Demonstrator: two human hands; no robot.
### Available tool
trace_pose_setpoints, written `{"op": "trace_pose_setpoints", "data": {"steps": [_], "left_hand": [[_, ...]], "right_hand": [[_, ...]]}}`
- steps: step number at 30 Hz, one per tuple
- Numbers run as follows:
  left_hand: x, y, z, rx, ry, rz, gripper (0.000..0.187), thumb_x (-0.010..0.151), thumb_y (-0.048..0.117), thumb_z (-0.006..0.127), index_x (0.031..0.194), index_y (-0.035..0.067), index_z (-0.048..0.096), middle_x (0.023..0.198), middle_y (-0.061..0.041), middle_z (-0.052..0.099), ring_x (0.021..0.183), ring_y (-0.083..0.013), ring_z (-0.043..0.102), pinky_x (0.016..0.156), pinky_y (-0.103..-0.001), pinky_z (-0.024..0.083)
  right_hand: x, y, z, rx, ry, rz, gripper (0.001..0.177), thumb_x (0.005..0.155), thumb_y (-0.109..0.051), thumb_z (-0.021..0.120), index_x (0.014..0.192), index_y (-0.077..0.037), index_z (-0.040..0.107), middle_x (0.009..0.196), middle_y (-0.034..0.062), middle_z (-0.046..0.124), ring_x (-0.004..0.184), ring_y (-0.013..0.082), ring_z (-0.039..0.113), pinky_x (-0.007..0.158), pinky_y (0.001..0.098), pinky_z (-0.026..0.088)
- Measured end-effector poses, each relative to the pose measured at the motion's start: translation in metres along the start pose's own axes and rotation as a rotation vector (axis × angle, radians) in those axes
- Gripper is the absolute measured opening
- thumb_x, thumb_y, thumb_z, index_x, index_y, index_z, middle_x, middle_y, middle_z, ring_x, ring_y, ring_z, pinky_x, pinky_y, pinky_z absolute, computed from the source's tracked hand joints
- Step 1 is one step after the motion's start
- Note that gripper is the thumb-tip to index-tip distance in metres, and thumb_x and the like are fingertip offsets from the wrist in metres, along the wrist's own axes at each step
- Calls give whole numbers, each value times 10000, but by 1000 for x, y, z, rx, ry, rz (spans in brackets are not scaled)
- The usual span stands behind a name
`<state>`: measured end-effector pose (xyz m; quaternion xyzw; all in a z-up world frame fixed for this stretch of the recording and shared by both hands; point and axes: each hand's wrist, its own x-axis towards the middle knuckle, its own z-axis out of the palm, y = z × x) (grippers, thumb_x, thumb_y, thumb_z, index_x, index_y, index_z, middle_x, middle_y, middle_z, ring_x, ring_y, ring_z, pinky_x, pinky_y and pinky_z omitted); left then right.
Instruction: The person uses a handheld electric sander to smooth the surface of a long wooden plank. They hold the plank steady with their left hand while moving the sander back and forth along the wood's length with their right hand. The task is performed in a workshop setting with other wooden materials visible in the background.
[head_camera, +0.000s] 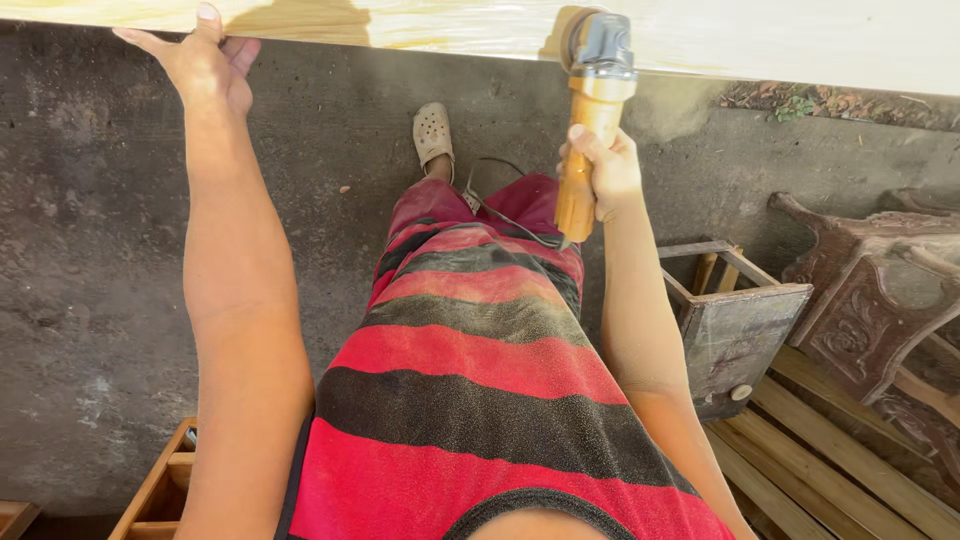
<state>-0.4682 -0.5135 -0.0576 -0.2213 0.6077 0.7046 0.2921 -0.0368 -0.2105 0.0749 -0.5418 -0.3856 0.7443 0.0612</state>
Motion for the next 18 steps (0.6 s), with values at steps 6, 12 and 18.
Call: {"op": "trace_pose_setpoints", "data": {"steps": [6,12,18], "left_hand": [[-12,-3,10,-132,-95,7,1145,1010,73,562,1338,543,-428,1574,-195,364,1212,-374,668,1077,-637,522],[-35,-60,47,-163,-176,-41,1035,1055,22,552,1490,355,-326,1518,-218,442,1224,-379,671,1087,-604,547],[-142,-124,165,-18,5,-194,1101,938,57,516,1433,407,-403,1366,-216,537,966,-356,654,870,-491,566]], "right_hand": [[-16,-12,-100,180,93,-162,386,940,-263,739,1158,-1,558,916,163,673,742,274,682,689,427,607],[-60,6,-122,220,97,-167,356,924,-218,696,1163,14,573,924,157,668,758,267,691,696,410,609],[-46,7,-76,59,12,-122,299,842,-178,735,1078,-32,622,845,82,664,682,194,675,639,347,593]]}}
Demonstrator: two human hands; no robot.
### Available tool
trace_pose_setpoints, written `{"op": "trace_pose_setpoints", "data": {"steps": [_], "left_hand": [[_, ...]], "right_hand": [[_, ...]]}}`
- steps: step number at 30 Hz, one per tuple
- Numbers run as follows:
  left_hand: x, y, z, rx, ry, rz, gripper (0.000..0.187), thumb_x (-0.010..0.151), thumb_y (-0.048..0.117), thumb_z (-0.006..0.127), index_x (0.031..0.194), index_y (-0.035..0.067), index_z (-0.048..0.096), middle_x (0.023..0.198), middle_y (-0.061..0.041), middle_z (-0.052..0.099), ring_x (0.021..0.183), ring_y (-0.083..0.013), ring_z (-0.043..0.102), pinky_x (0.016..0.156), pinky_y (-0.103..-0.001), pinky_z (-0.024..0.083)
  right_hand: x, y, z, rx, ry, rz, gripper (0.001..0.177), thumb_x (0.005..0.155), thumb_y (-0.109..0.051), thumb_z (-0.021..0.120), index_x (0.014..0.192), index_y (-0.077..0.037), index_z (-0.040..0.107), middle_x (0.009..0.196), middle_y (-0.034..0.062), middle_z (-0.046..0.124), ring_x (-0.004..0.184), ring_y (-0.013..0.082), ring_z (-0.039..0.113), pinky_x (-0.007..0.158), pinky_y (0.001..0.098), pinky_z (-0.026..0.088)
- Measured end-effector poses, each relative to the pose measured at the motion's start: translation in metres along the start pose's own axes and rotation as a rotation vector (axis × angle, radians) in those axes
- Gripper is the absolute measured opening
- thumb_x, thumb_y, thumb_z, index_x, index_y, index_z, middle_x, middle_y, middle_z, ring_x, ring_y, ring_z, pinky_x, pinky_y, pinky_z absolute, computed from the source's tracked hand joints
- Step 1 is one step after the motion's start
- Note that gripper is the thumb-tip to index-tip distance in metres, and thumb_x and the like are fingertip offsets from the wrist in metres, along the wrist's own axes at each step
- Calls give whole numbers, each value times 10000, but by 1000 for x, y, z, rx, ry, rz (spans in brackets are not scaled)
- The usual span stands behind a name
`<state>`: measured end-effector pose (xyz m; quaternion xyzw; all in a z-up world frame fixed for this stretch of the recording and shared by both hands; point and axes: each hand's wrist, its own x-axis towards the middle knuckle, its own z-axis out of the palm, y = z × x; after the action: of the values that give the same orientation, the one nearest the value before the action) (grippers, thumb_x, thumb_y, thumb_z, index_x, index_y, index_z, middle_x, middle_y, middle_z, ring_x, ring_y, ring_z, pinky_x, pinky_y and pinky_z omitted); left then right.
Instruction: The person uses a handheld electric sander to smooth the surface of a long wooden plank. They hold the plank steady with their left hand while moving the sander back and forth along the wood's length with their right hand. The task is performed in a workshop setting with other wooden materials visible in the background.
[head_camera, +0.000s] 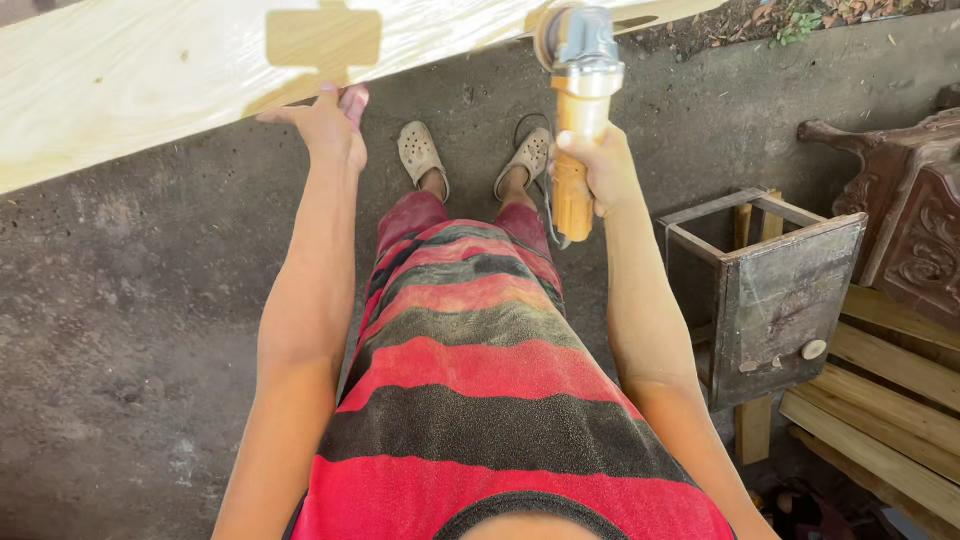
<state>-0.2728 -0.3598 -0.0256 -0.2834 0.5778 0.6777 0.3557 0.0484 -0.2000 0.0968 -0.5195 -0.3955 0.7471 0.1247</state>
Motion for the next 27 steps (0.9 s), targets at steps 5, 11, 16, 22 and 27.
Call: {"op": "trace_pose_setpoints", "data": {"steps": [5,11,16,22,27], "left_hand": [[-52,-6,-7,970,-43,405,612,1007,178,695,1469,237,297,1437,-169,494,1080,-336,628,994,-429,541],[-45,-16,50,1570,-88,798,691,1008,301,805,1556,132,420,1634,-242,256,1460,-511,289,1201,-479,315],[-44,-50,87,1754,14,717,900,916,324,859,1614,70,350,1639,-345,123,1487,-576,164,1236,-564,231],[-26,-50,65,1851,-44,792,981,937,280,889,1680,47,293,1651,-390,88,1526,-581,126,1263,-559,246],[-24,-43,70,1948,-54,768,1006,920,282,857,1667,53,225,1628,-410,59,1501,-592,130,1234,-538,247]], "right_hand": [[31,-6,9,8,-225,11,290,864,-199,787,1040,-28,633,853,63,664,708,164,658,653,328,576],[60,-17,-35,-102,-311,30,264,869,-207,784,1014,-32,649,832,49,662,685,149,645,613,321,549],[78,-44,-116,-174,-150,-66,263,897,-182,794,1077,-24,686,883,32,693,754,121,653,672,304,565],[84,-90,-225,-90,10,39,276,896,-218,760,1045,-18,643,826,88,682,674,175,676,629,339,605],[91,-113,-293,40,194,-14,367,955,-214,706,1181,49,584,869,144,680,682,241,689,640,395,621]]}}
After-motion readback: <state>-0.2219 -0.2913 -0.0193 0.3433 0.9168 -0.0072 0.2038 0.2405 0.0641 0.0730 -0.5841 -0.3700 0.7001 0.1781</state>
